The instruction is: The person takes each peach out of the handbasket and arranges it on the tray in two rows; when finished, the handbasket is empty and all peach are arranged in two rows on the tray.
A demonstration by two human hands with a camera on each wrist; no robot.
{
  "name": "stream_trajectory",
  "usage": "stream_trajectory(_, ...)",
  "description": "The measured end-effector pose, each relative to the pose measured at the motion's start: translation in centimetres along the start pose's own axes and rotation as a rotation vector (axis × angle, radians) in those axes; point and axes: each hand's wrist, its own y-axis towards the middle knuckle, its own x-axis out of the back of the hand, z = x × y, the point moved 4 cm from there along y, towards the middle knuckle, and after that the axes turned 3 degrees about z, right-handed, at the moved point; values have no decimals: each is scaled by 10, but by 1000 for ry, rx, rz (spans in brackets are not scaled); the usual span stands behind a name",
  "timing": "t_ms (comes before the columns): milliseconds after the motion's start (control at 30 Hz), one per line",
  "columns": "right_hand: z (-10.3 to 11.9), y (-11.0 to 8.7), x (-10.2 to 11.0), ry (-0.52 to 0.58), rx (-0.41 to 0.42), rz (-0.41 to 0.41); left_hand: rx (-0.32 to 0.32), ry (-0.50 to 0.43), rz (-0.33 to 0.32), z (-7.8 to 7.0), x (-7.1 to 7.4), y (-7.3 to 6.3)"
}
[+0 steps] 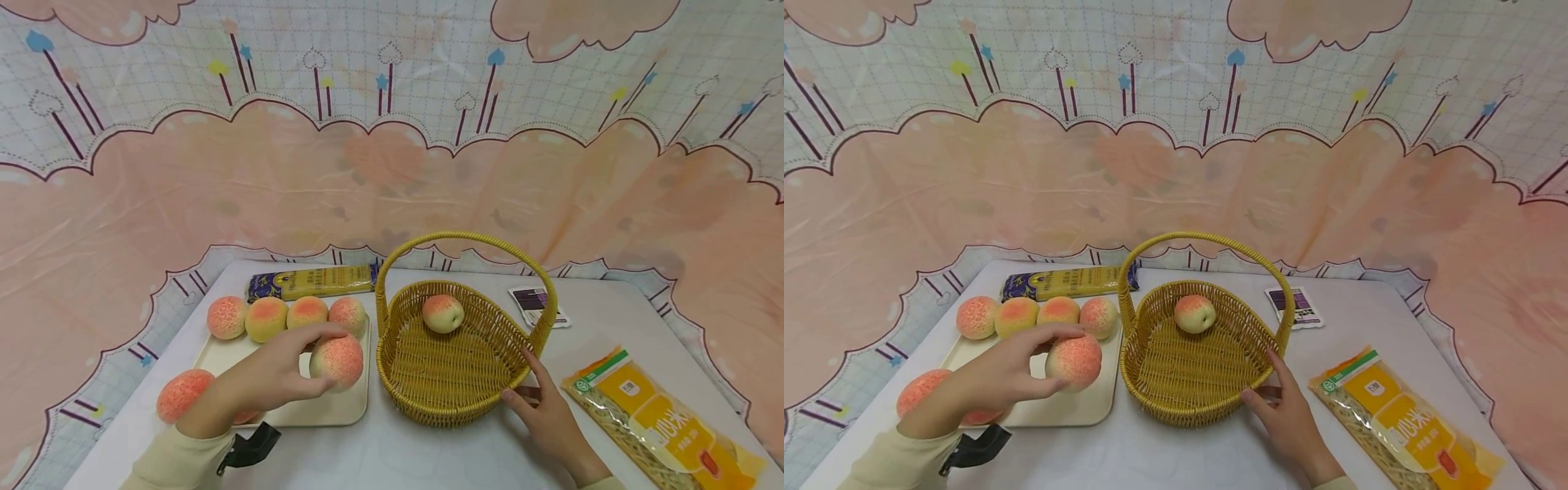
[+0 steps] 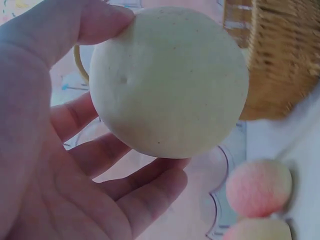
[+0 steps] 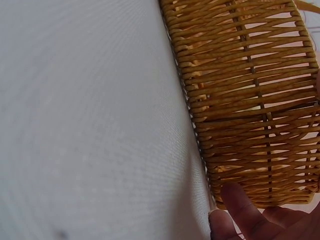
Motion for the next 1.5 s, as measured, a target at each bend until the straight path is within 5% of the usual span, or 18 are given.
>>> stream_trajectory(167, -1, -1, 0, 4, 32, -14, -24, 72, -29, 12, 5, -5)
stream_trajectory(800, -2, 0, -1, 17, -22, 17, 77, 183, -46, 54, 12, -28)
stream_trajectory(1500, 4, -2, 1, 23, -16, 3, 208, 179, 91, 73, 7, -34)
